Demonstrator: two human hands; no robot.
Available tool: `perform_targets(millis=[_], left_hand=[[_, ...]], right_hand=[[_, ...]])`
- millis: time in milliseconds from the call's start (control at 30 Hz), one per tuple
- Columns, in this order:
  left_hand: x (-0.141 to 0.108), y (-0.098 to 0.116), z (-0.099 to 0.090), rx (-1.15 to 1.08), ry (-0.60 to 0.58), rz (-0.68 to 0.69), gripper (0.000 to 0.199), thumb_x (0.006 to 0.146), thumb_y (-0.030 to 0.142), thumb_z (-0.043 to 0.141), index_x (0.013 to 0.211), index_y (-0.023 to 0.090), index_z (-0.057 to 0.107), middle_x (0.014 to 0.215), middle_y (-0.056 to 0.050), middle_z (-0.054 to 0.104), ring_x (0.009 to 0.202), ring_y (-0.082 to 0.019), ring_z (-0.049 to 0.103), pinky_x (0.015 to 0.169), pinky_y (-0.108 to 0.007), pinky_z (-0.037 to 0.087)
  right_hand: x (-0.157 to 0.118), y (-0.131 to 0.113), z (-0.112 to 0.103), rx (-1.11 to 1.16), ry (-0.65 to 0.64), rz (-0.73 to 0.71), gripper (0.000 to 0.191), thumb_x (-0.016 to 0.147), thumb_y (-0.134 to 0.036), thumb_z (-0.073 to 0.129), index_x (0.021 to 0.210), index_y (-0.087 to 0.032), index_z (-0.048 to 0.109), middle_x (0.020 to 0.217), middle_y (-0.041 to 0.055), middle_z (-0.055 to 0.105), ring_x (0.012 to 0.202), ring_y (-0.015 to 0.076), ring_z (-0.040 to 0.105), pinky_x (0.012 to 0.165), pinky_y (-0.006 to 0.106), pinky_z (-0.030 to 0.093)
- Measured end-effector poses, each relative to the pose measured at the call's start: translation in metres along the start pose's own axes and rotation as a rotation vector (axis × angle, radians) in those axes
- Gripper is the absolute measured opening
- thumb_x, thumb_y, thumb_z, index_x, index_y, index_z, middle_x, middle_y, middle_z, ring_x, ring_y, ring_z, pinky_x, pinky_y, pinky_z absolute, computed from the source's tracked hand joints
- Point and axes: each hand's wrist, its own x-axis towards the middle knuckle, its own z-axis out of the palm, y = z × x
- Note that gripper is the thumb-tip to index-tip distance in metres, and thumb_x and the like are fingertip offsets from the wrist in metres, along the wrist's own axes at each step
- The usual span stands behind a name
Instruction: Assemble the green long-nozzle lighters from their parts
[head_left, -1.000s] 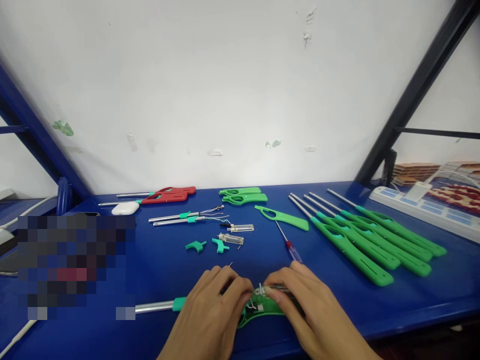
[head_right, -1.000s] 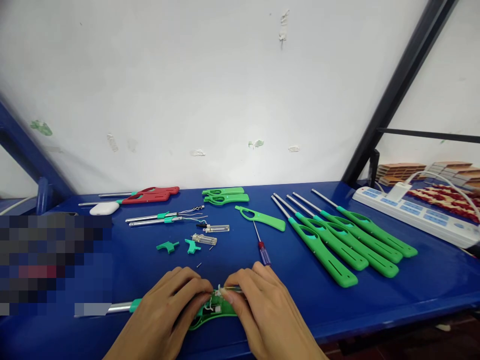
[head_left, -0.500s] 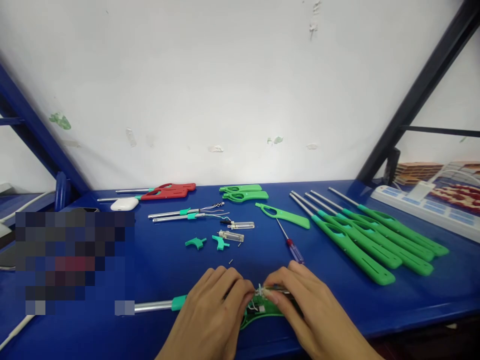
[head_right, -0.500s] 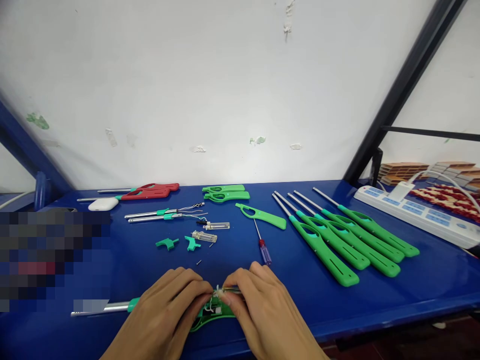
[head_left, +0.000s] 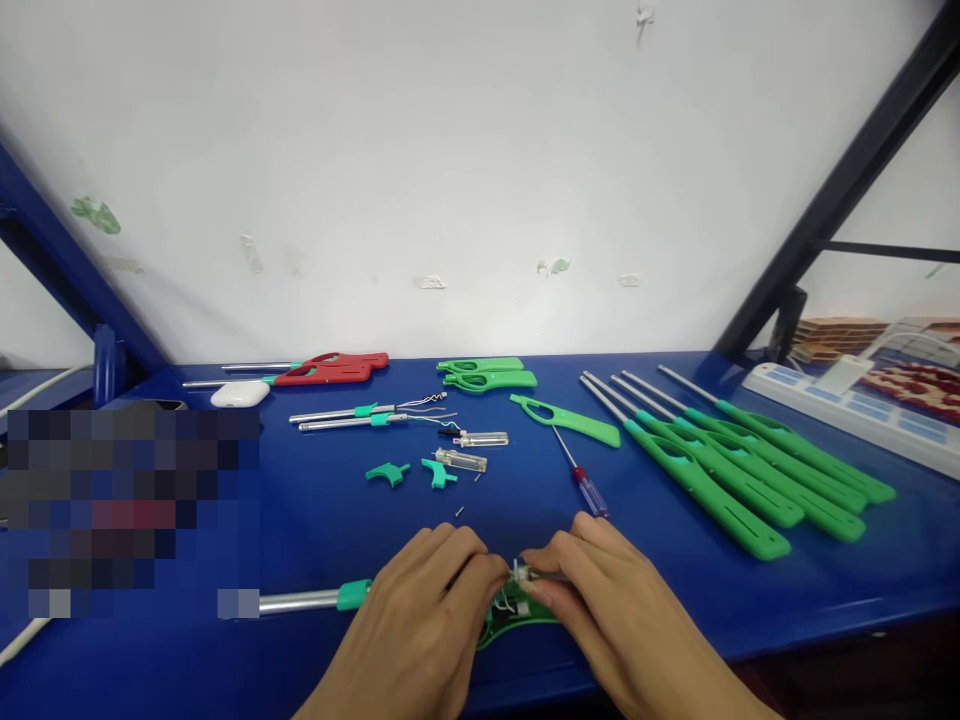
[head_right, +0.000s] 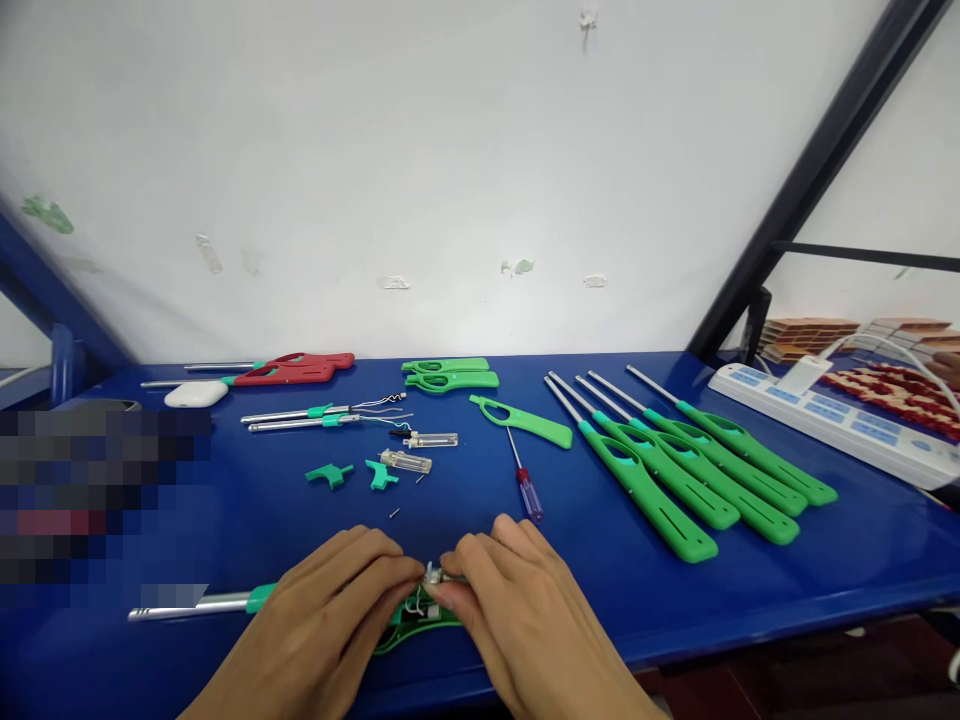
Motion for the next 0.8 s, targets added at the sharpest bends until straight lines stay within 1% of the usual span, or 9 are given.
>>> perform_targets(millis=[133, 200, 267, 333, 400, 433, 533, 633, 800], left_hand=[[0.002, 0.001, -0.001, -0.005, -0.027, -0.007, 0.033, 0.104, 0.000, 0.041, 0.113, 0.019, 0.067, 0.099, -0.005, 0.073, 0.085, -0.025, 0.071, 0.082, -0.042, 0.064], [0.004, 0.000, 0.000, -0.020, -0.006, -0.022, 0.031, 0.110, 0.005, 0.039, 0.112, 0.021, 0.066, 0.097, -0.004, 0.072, 0.083, -0.024, 0.071, 0.080, -0.040, 0.064], [0.007, -0.002, 0.000, -0.053, 0.016, -0.059, 0.030, 0.114, 0.011, 0.038, 0.112, 0.023, 0.065, 0.097, -0.002, 0.072, 0.083, -0.022, 0.072, 0.078, -0.037, 0.064], [0.009, -0.003, 0.000, -0.093, 0.041, -0.086, 0.029, 0.117, 0.015, 0.037, 0.112, 0.025, 0.064, 0.097, 0.000, 0.073, 0.082, -0.021, 0.072, 0.076, -0.034, 0.062], [0.009, -0.003, -0.001, -0.129, 0.048, -0.105, 0.028, 0.117, 0.014, 0.038, 0.109, 0.026, 0.063, 0.097, 0.002, 0.073, 0.082, -0.019, 0.072, 0.075, -0.031, 0.060], [0.009, -0.003, -0.001, -0.142, 0.045, -0.110, 0.028, 0.116, 0.013, 0.039, 0.108, 0.026, 0.062, 0.096, 0.002, 0.073, 0.082, -0.019, 0.072, 0.075, -0.031, 0.059], [0.006, -0.001, -0.002, -0.145, 0.000, -0.131, 0.027, 0.113, 0.009, 0.040, 0.107, 0.026, 0.061, 0.097, 0.002, 0.071, 0.085, -0.019, 0.071, 0.078, -0.031, 0.058], [0.004, 0.000, -0.002, -0.114, -0.008, -0.134, 0.026, 0.111, 0.006, 0.043, 0.109, 0.025, 0.061, 0.098, 0.002, 0.071, 0.086, -0.020, 0.070, 0.081, -0.034, 0.057], [0.004, 0.000, -0.001, -0.092, 0.041, -0.088, 0.025, 0.111, 0.006, 0.044, 0.107, 0.024, 0.062, 0.094, 0.001, 0.071, 0.081, -0.021, 0.068, 0.076, -0.036, 0.053]], right_hand=[[0.002, 0.000, 0.001, -0.006, -0.006, 0.003, 0.029, 0.121, -0.033, 0.037, 0.104, -0.026, 0.059, 0.092, -0.0002, 0.074, 0.084, 0.0231, 0.064, 0.077, 0.036, 0.049], [0.002, -0.002, 0.000, 0.005, 0.003, 0.008, 0.027, 0.120, -0.030, 0.038, 0.104, -0.026, 0.059, 0.092, -0.0008, 0.074, 0.082, 0.0231, 0.064, 0.077, 0.037, 0.050], [0.000, -0.004, -0.003, 0.017, 0.019, 0.027, 0.022, 0.119, -0.029, 0.042, 0.105, -0.028, 0.059, 0.094, -0.0021, 0.075, 0.084, 0.0232, 0.066, 0.085, 0.040, 0.052], [-0.002, -0.006, -0.007, 0.031, 0.043, 0.055, 0.017, 0.118, -0.031, 0.045, 0.108, -0.029, 0.059, 0.099, -0.0027, 0.076, 0.091, 0.0239, 0.069, 0.097, 0.043, 0.053], [-0.003, -0.007, -0.010, 0.048, 0.056, 0.080, 0.014, 0.117, -0.031, 0.046, 0.111, -0.031, 0.059, 0.102, -0.0031, 0.076, 0.098, 0.0241, 0.071, 0.106, 0.045, 0.051], [-0.004, -0.007, -0.010, 0.057, 0.055, 0.086, 0.013, 0.117, -0.029, 0.046, 0.112, -0.031, 0.058, 0.103, -0.0033, 0.076, 0.100, 0.0237, 0.071, 0.107, 0.045, 0.051], [-0.004, -0.005, -0.007, 0.063, 0.033, 0.083, 0.014, 0.115, -0.023, 0.046, 0.113, -0.030, 0.057, 0.103, -0.0025, 0.075, 0.098, 0.0234, 0.071, 0.099, 0.043, 0.055], [-0.004, -0.003, -0.002, 0.029, 0.020, 0.040, 0.014, 0.114, -0.019, 0.046, 0.113, -0.028, 0.056, 0.099, -0.0002, 0.073, 0.090, 0.0248, 0.068, 0.088, 0.042, 0.057], [-0.005, -0.002, -0.002, -0.010, -0.015, -0.007, 0.017, 0.113, -0.015, 0.044, 0.110, -0.027, 0.056, 0.095, -0.0001, 0.071, 0.084, 0.0244, 0.065, 0.085, 0.041, 0.056]])
